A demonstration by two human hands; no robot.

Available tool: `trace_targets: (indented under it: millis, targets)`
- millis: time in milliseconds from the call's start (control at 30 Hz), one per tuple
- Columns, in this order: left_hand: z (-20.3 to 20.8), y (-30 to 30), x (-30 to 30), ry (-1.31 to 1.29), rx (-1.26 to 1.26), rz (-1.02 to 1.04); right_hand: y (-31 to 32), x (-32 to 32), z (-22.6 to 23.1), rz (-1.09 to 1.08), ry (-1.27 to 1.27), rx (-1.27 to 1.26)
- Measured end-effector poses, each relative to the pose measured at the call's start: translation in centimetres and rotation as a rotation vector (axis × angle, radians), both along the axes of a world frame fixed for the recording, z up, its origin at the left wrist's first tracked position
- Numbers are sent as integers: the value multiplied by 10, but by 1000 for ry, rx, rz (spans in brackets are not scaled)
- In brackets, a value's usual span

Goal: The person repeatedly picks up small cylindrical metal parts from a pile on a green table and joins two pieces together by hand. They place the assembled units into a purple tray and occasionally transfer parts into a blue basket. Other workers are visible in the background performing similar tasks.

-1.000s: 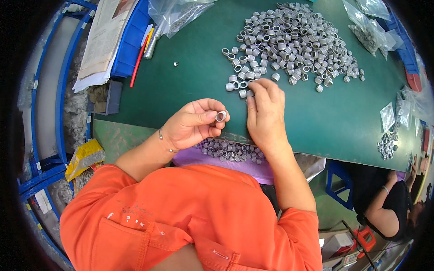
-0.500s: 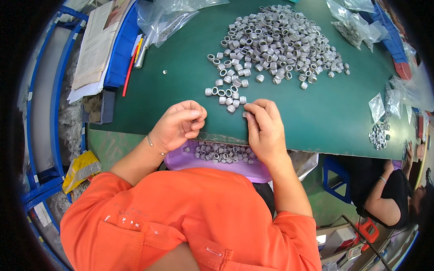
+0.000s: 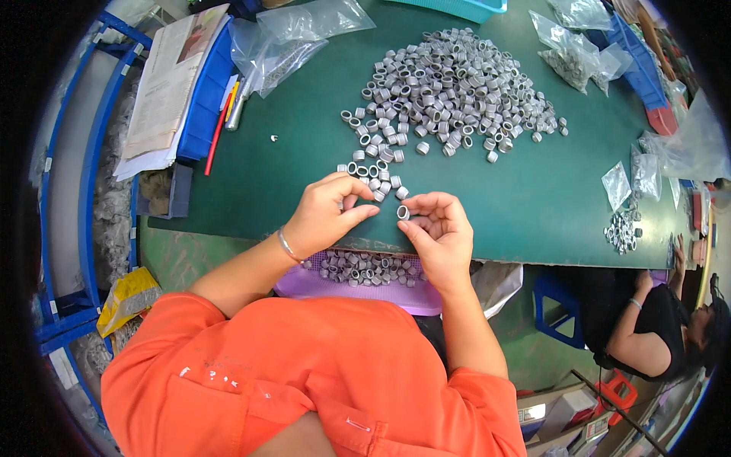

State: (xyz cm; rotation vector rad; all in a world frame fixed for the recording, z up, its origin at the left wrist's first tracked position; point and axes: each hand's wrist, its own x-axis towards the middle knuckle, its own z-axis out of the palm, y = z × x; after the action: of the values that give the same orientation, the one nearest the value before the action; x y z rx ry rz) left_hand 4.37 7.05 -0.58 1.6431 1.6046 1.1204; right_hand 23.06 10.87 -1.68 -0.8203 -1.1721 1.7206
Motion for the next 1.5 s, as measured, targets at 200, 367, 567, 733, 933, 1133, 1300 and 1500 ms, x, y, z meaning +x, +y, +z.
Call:
trace_targets:
  millis: [200, 367, 567, 733, 933, 1133, 1300, 1500]
  targets:
    - [12, -11, 6, -154, 1, -43, -4, 1, 1, 57, 194, -110]
    - [17, -13, 10, -196, 94, -123, -9, -4, 5, 103, 309, -291]
    - [19, -24, 6, -170, -17, -262, -15, 10, 8, 303, 92, -295]
    - [24, -28, -10, -35, -273, -483, 1, -6, 9, -62, -653, 663]
    - [18, -28, -3, -81, -227, -307, 15, -20, -4, -128, -774, 667]
    - [7, -21, 6, -347, -199, -11, -3, -17, -1, -127, -427, 530]
    - [17, -13, 8, -886, -505, -36, -11, -19, 2, -147, -344, 645]
    - [10, -16, -5, -1073, -589, 30, 30, -16, 10, -135, -719, 909]
